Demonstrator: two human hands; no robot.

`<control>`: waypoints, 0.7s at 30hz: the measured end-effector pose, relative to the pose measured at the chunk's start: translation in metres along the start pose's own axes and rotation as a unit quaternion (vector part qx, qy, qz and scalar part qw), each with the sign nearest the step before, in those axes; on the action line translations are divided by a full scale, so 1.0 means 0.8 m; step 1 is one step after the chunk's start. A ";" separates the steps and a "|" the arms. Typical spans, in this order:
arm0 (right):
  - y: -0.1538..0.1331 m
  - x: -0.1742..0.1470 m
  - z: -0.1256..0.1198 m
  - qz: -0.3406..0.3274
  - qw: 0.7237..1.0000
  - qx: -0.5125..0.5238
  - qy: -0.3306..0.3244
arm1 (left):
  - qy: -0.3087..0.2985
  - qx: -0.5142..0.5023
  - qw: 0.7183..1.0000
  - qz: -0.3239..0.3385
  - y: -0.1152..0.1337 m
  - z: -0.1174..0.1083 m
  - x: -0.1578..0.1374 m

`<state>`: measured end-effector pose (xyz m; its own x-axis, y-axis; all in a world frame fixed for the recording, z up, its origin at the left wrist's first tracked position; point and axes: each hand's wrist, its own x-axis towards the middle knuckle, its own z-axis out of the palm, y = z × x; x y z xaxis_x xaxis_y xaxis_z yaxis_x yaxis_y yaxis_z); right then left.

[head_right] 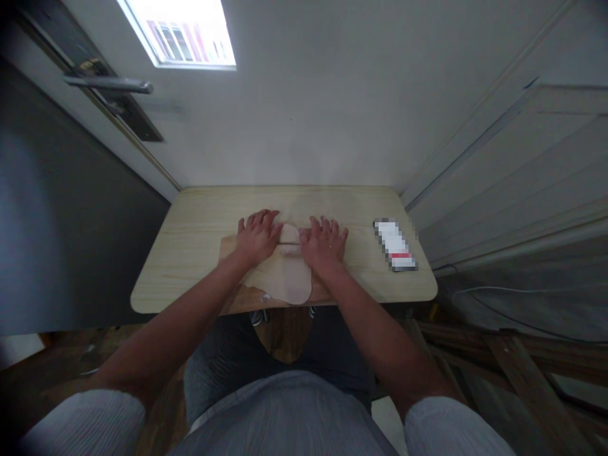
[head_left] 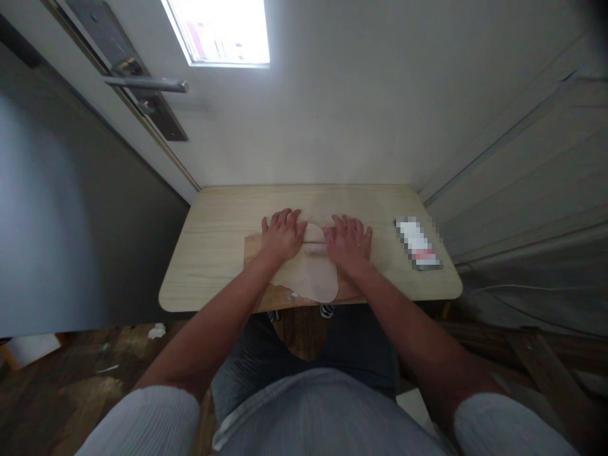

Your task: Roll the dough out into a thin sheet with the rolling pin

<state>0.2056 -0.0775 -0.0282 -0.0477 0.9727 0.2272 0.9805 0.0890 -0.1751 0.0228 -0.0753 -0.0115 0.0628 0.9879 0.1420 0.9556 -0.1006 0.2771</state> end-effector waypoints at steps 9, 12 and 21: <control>-0.002 -0.063 -0.017 -0.024 1.000 -0.018 -0.006 | 0.031 0.022 0.999 -0.002 0.008 -0.001 -0.056; -0.002 -0.081 -0.019 -0.035 0.999 -0.015 -0.002 | 0.031 0.037 0.999 0.009 0.009 -0.003 -0.070; -0.002 -0.086 -0.017 -0.036 0.999 -0.009 0.012 | 0.016 0.059 0.998 0.019 0.006 -0.002 -0.066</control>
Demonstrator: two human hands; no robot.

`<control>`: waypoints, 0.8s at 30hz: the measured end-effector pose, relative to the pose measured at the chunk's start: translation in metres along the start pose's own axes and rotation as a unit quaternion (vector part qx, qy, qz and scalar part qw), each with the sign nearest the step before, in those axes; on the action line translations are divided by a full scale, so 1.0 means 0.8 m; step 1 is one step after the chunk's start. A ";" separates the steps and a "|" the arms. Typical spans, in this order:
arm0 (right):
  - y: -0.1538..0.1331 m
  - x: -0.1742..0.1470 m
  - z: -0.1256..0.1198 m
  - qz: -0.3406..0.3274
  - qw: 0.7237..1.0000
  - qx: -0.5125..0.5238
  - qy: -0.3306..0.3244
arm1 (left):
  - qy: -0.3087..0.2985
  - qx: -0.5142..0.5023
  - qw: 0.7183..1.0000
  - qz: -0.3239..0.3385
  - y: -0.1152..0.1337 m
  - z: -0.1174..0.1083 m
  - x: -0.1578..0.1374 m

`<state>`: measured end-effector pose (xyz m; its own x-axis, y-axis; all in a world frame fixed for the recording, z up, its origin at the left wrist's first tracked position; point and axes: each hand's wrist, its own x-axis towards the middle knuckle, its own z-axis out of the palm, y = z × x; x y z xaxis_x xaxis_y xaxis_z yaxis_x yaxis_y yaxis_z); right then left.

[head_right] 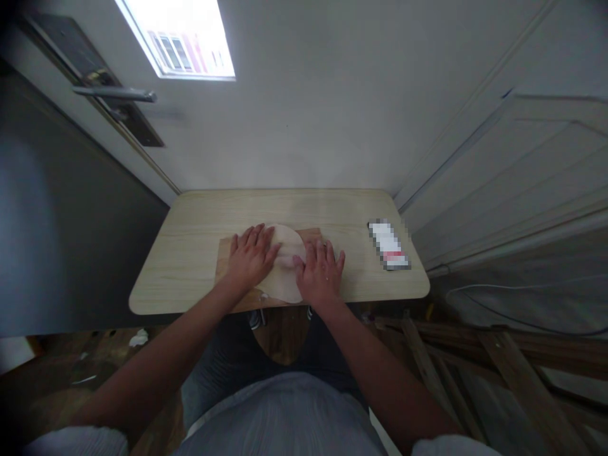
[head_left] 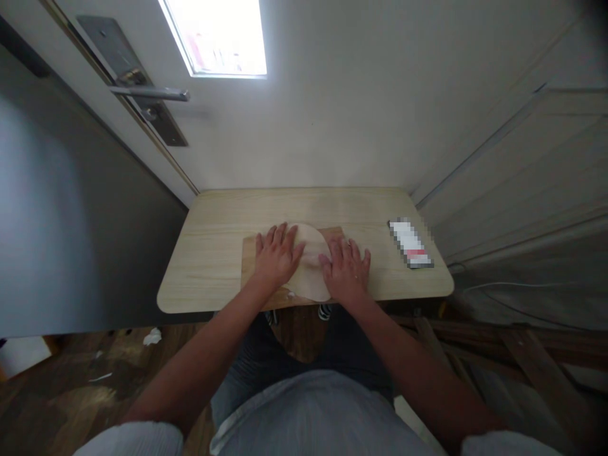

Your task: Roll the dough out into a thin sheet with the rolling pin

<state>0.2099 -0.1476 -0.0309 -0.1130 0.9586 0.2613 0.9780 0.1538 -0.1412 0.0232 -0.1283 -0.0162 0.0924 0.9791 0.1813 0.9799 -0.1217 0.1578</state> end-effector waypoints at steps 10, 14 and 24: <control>0.008 0.060 0.007 0.013 1.000 0.004 -0.012 | -0.017 -0.020 1.000 -0.013 -0.004 0.006 0.056; 0.012 0.080 0.010 0.014 0.999 0.011 -0.032 | -0.027 -0.028 0.999 -0.011 -0.007 0.008 0.072; 0.017 0.117 0.015 0.023 0.997 0.023 -0.064 | -0.053 -0.029 0.998 -0.002 -0.012 0.008 0.104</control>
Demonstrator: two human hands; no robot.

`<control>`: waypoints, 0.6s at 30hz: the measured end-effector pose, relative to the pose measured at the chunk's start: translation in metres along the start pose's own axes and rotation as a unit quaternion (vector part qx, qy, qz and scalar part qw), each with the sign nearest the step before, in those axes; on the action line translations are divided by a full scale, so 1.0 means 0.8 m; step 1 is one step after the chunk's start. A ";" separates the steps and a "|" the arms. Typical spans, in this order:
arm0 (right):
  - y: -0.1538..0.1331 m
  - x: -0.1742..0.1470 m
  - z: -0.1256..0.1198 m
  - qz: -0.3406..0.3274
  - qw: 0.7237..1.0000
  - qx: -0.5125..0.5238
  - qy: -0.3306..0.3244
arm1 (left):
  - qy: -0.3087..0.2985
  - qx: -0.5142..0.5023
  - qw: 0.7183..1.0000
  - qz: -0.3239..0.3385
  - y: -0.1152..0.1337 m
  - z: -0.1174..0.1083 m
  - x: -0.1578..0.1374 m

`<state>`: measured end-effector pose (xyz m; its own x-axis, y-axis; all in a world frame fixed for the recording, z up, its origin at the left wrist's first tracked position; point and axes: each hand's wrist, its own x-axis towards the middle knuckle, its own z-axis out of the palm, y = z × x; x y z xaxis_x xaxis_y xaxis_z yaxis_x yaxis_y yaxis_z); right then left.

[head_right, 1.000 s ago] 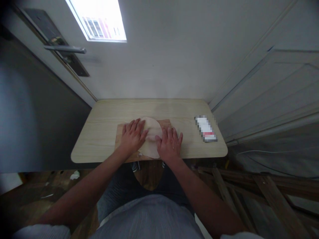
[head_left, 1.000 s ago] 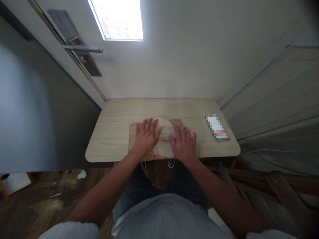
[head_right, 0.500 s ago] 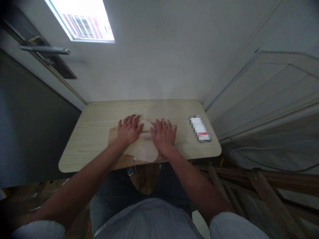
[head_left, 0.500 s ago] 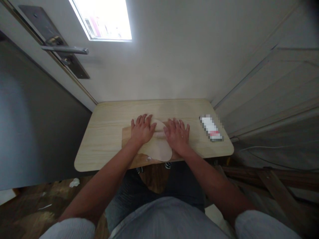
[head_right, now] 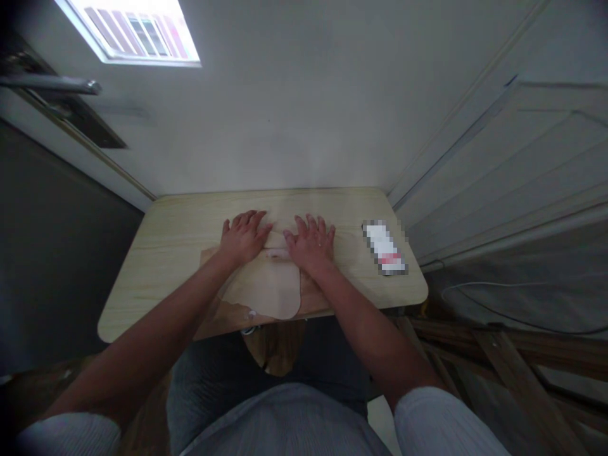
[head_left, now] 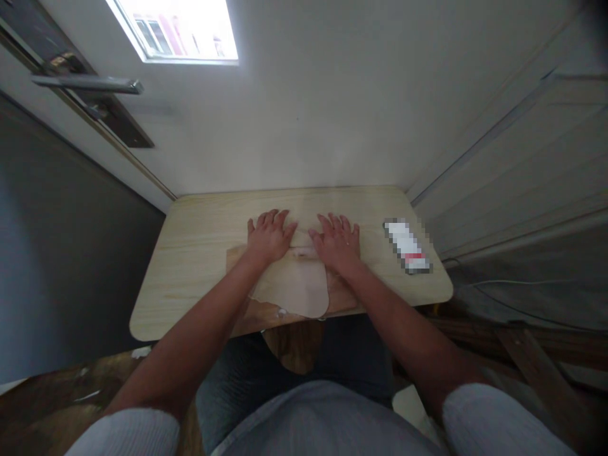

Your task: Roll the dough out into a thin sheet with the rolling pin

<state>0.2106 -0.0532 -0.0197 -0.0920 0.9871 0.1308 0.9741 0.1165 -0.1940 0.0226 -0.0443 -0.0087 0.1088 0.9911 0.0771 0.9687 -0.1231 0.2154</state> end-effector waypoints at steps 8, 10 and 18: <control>-0.001 0.001 -0.001 0.004 1.000 -0.007 -0.013 | -0.009 -0.005 1.000 0.003 -0.001 0.000 0.002; -0.001 -0.006 -0.001 0.002 1.000 -0.012 -0.006 | -0.004 -0.004 1.000 0.001 -0.001 0.002 -0.004; -0.009 -0.055 -0.003 -0.012 0.999 -0.020 0.034 | 0.035 -0.005 0.999 -0.010 0.007 0.004 -0.045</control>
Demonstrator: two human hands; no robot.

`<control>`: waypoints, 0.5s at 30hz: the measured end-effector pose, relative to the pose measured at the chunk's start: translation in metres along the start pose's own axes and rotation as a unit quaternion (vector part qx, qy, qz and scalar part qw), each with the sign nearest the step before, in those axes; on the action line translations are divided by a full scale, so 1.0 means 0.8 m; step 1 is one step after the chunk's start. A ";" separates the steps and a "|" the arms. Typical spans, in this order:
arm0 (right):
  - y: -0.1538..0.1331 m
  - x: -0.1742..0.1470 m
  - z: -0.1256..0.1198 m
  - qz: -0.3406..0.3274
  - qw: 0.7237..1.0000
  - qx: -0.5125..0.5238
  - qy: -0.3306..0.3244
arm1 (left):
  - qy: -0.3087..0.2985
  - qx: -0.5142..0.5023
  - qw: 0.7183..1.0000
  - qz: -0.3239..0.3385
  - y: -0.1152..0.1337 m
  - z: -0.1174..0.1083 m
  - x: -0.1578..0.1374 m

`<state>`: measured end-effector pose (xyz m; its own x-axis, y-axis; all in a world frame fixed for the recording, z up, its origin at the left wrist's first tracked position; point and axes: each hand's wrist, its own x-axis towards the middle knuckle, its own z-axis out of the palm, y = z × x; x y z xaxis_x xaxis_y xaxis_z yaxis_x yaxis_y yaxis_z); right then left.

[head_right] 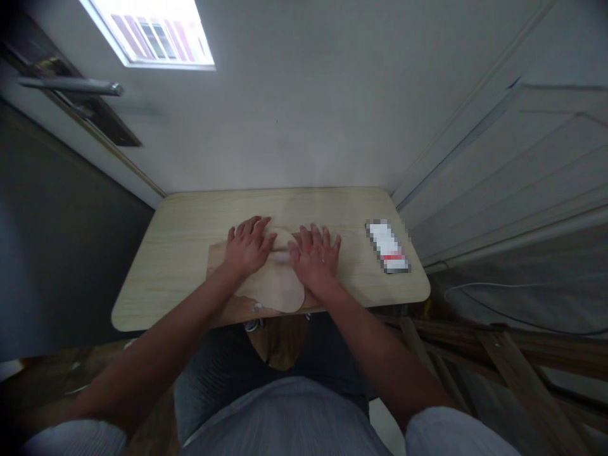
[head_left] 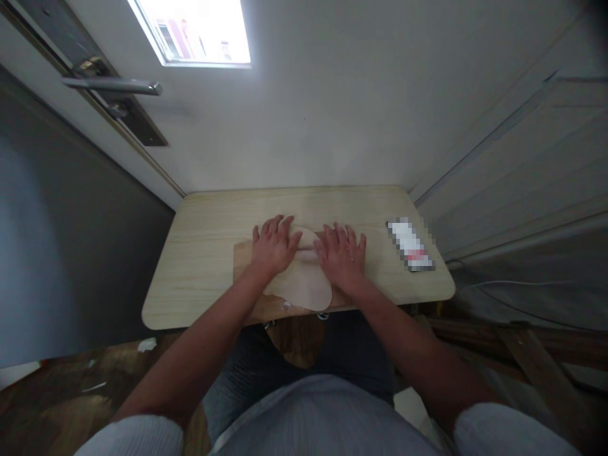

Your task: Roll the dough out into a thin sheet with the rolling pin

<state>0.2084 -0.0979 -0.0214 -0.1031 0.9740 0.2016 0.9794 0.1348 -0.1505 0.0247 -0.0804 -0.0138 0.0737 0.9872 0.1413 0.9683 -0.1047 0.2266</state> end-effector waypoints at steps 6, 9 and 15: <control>-0.006 -0.033 -0.009 -0.004 1.000 -0.001 -0.016 | 0.001 0.013 1.000 -0.004 0.007 -0.009 -0.030; -0.007 -0.045 -0.010 -0.003 1.000 -0.001 -0.013 | -0.001 0.015 1.000 0.003 0.008 -0.011 -0.041; -0.008 -0.055 -0.009 -0.009 1.000 0.000 -0.004 | -0.001 0.017 1.000 0.008 0.006 -0.009 -0.047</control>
<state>0.2081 -0.1433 -0.0227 -0.1216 0.9731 0.1955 0.9774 0.1517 -0.1474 0.0247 -0.1187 -0.0112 0.0899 0.9856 0.1431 0.9744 -0.1168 0.1922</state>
